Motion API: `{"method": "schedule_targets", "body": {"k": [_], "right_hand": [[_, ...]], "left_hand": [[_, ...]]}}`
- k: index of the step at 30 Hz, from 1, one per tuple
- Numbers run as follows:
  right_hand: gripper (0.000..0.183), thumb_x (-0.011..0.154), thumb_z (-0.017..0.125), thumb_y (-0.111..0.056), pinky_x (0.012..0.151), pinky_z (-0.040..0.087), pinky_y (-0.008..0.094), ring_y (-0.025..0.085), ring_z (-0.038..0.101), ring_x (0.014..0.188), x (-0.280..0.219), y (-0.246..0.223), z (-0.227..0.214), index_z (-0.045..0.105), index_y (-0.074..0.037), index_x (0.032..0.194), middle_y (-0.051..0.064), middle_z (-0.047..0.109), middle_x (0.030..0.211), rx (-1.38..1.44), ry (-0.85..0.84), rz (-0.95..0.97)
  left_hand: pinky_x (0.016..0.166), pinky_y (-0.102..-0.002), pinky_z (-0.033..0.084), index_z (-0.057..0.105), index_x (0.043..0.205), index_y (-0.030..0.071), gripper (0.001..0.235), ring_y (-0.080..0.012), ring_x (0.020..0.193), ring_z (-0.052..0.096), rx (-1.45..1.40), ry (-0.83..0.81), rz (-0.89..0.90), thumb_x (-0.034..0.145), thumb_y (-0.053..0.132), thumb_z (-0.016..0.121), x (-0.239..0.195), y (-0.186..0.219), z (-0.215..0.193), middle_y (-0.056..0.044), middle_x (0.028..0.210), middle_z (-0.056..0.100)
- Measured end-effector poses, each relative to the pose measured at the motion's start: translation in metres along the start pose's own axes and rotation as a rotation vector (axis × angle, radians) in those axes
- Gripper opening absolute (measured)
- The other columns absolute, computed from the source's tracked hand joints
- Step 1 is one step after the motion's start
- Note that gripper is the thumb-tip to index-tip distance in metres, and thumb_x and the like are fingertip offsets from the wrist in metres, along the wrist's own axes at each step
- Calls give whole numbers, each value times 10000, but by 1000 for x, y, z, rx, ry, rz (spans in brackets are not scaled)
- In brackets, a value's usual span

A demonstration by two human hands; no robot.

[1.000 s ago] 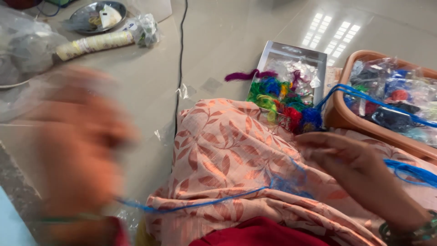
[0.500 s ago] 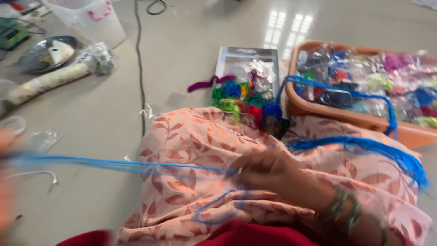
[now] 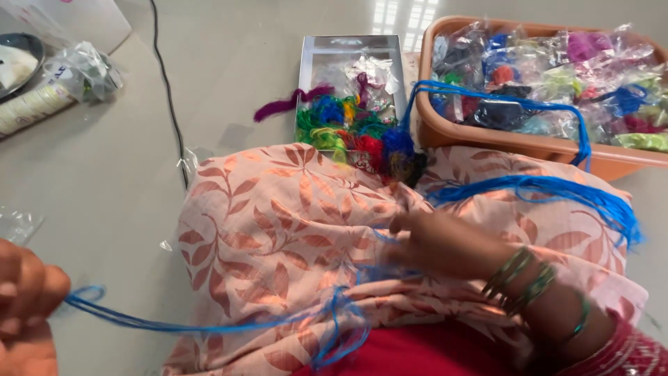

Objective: Braiding and tying knots in decorative blue ribbons for packaging components.

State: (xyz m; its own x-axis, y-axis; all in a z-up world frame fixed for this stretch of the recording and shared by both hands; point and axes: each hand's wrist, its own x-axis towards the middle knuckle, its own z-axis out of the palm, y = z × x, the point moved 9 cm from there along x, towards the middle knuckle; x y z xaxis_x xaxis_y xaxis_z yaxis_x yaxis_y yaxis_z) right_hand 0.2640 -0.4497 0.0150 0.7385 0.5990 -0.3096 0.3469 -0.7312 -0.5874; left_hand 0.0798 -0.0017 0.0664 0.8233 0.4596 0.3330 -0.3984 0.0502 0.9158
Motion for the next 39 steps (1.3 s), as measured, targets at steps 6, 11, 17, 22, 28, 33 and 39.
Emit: {"method": "schedule_targets", "body": {"k": [6, 11, 17, 22, 28, 33, 39], "right_hand": [[282, 891, 685, -254, 758, 582, 371, 245, 754, 859, 44, 21, 76, 698, -80, 1113, 139, 767, 951, 120, -42, -91], [135, 904, 728, -88, 678, 574, 277, 103, 677, 761, 53, -23, 36, 763, -8, 1007, 61, 755, 855, 728, -129, -194], [103, 934, 714, -44, 717, 565, 270, 99, 672, 822, 29, -82, -54, 738, 23, 1009, 44, 737, 937, 1105, -100, -292], [177, 949, 665, -88, 766, 573, 239, 75, 690, 878, 33, -34, -94, 736, 4, 1084, 28, 749, 963, 892, 222, -248], [233, 944, 667, -160, 680, 555, 224, 43, 644, 796, 27, 78, -78, 748, -13, 1105, -21, 723, 876, 704, 420, -58], [226, 953, 655, -172, 617, 492, 230, 56, 590, 716, 42, 111, -41, 780, -12, 1053, -18, 701, 811, 762, 365, 64], [226, 929, 688, -173, 612, 512, 268, 82, 599, 701, 62, 114, 8, 766, -44, 1097, 6, 708, 792, 725, 160, 131]], "left_hand": [[414, -236, 250, 509, 1030, 121, 111, -39, 415, 266, 145, 181, -121, 1128, 171, 528, 13, 19, 91, 47, 605, 347], [482, -250, 378, 588, 1273, 1, 316, -70, 562, 506, 406, 146, -287, 967, 26, 664, 13, 15, 134, 0, 768, 588], [829, -287, 641, 340, 1551, 243, 909, -125, 993, 732, -88, -567, -568, 815, 62, 841, -3, -57, 296, -68, 1167, 704], [661, -230, 501, 744, 1182, 19, 279, -62, 764, 617, -122, -695, -808, 988, 216, 712, -10, -127, 339, -6, 942, 716], [444, -211, 438, 758, 954, 47, 198, -62, 498, 547, -67, -509, -802, 985, 220, 668, 76, -190, 301, 17, 673, 624], [582, -299, 602, 708, 949, 38, 100, -139, 629, 680, 132, -213, -346, 987, 120, 665, 224, -144, 291, -48, 816, 711], [777, -318, 673, 692, 1079, -21, 119, -145, 832, 719, 223, -168, 378, 1129, 72, 638, 318, -61, 285, -64, 1021, 734]]}}
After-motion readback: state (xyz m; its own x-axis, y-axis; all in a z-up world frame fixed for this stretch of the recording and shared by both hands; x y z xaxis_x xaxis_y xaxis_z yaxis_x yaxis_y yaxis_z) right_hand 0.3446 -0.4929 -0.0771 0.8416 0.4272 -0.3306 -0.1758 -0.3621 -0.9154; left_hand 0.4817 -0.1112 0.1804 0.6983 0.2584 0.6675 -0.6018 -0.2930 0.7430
